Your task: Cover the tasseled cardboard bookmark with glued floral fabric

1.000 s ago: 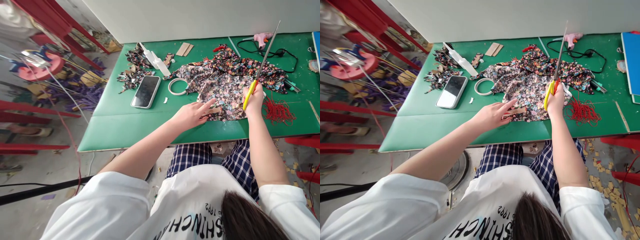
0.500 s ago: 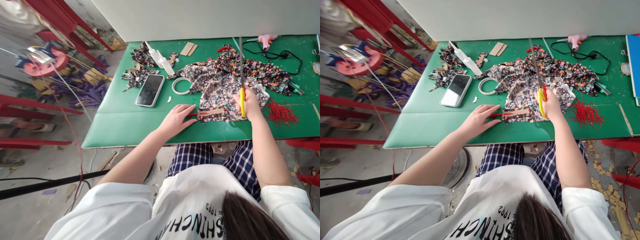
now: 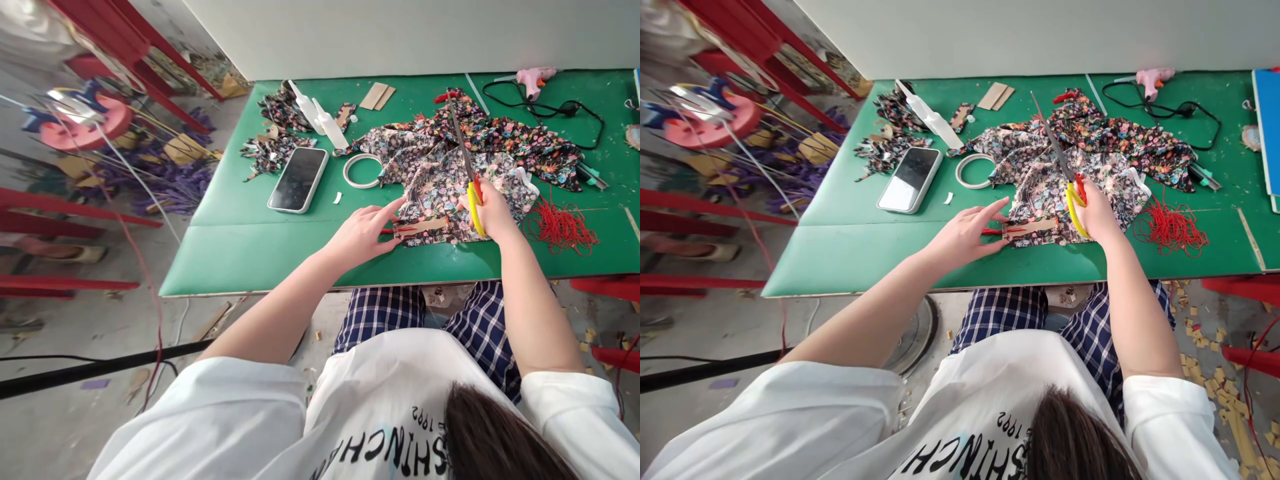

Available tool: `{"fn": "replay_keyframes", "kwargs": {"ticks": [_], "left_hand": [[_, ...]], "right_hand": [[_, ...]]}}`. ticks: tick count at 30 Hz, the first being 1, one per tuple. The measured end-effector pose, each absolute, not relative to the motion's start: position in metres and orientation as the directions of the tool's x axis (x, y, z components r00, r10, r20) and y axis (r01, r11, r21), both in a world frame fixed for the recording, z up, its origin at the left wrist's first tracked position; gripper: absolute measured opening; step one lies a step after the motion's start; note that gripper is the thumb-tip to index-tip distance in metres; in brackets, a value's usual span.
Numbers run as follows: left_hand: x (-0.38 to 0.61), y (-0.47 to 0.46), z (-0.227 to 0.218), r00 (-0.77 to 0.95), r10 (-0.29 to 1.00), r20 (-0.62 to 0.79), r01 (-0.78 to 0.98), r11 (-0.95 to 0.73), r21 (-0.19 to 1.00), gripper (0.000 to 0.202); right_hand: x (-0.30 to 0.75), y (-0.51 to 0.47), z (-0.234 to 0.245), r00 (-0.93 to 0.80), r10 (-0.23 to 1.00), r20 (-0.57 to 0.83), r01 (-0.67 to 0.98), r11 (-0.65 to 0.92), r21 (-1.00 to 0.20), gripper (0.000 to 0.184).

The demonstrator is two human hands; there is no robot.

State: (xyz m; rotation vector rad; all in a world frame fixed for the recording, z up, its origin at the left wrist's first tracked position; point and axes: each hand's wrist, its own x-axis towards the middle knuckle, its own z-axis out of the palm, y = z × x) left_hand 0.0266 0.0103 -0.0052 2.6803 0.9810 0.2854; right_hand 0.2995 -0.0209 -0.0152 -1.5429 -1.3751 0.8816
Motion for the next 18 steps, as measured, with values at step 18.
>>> {"fn": "replay_keyframes", "kwargs": {"ticks": [18], "left_hand": [[0.013,0.005,0.001,0.640,0.767,0.053,0.639,-0.569,0.518,0.078]], "right_hand": [[0.301,-0.020,-0.015,0.162,0.987,0.018,0.371,-0.044,-0.928,0.017]]}}
